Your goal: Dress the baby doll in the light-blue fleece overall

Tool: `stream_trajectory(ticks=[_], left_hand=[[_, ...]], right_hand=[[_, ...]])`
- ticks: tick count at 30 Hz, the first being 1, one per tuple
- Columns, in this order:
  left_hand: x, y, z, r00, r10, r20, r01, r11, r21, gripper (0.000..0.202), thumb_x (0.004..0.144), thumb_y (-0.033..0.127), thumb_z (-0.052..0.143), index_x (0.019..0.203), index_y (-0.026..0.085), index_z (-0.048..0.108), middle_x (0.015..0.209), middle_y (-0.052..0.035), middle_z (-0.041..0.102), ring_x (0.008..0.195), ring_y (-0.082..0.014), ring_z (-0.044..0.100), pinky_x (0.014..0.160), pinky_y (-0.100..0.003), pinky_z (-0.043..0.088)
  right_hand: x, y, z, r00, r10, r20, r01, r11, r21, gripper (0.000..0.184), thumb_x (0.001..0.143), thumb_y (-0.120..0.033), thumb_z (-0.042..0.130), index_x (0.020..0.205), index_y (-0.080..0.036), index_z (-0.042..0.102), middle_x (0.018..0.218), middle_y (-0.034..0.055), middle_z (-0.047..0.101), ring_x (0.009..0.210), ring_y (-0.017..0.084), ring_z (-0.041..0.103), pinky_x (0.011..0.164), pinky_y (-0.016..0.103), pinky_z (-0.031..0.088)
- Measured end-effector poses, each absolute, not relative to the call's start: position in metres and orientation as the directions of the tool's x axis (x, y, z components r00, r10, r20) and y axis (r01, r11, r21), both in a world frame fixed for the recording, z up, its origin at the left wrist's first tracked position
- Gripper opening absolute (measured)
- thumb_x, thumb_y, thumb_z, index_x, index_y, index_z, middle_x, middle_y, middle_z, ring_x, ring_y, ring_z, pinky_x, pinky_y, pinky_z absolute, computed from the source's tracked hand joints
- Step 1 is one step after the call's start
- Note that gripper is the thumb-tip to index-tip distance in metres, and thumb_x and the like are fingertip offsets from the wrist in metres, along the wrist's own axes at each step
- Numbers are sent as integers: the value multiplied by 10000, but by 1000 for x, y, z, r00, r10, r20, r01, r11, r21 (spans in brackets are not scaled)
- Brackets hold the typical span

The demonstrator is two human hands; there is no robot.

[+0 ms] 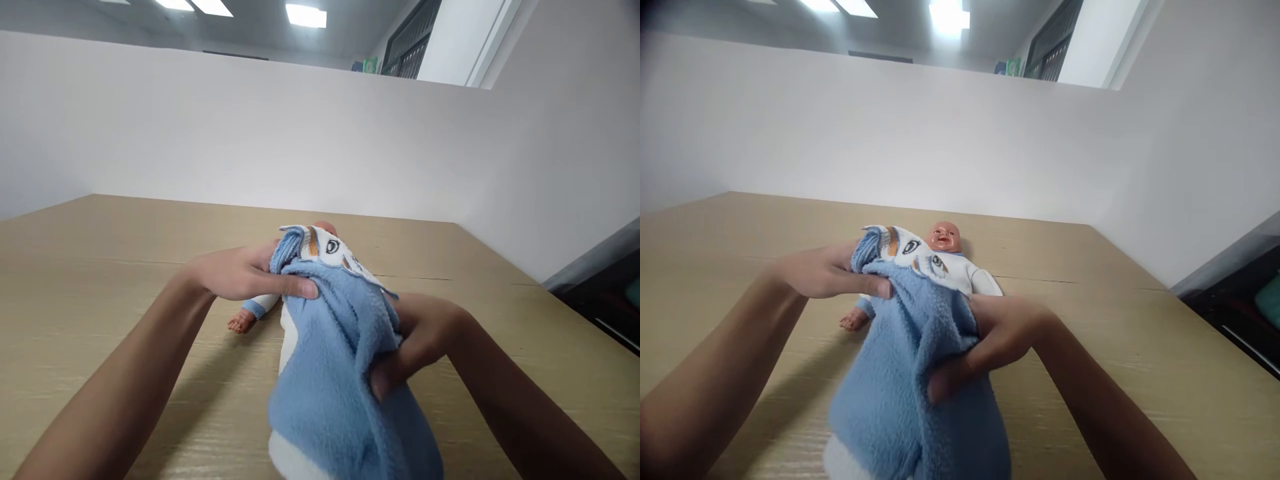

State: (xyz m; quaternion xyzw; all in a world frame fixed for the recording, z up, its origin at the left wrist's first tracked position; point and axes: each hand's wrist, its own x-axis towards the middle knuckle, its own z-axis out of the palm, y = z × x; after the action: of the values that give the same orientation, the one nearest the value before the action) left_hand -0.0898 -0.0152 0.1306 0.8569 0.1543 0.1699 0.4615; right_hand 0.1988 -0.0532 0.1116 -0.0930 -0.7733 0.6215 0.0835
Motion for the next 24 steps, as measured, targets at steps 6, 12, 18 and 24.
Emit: stream_trajectory(ticks=[6, 12, 18, 24], left_hand=[[-85, -19, 135, 947, 312, 73, 78, -445, 892, 342, 877, 355, 879, 1164, 207, 769, 1095, -77, 806, 1117, -279, 757, 986, -307, 631], [-86, -22, 131, 941, 337, 15, 108, -344, 933, 377, 651, 401, 1027, 875, 190, 811, 823, -78, 792, 861, -291, 787, 814, -326, 680], [-91, -21, 124, 927, 362, 103, -1, -271, 962, 218, 943, 319, 806, 786, 174, 761, 648, -19, 720, 553, -150, 665, 687, -247, 631], [-86, -18, 123, 937, 347, 37, 43, -219, 975, 200, 850, 334, 890, 839, 187, 754, 720, -17, 744, 795, -199, 747, 790, -242, 639]], right_hand=[[201, -43, 103, -984, 178, 19, 22, 222, -975, 594, 639, -291, 1040, 1184, -193, 826, 1045, 38, 835, 1130, 276, 760, 1018, 298, 591], [220, -42, 75, -822, 564, 79, -96, -1, -995, 689, 692, -388, 991, 1317, -220, 756, 1246, 94, 799, 1272, 349, 700, 1136, 424, 542], [206, -32, 64, -969, 241, -55, 50, -25, -998, 798, 456, -349, 1088, 1180, -194, 791, 1110, 85, 824, 1183, 340, 747, 989, 361, 614], [208, -31, 66, -908, 406, 99, -90, 41, -995, 645, 586, -470, 1042, 1115, -192, 798, 1070, 79, 827, 1167, 301, 749, 998, 345, 596]])
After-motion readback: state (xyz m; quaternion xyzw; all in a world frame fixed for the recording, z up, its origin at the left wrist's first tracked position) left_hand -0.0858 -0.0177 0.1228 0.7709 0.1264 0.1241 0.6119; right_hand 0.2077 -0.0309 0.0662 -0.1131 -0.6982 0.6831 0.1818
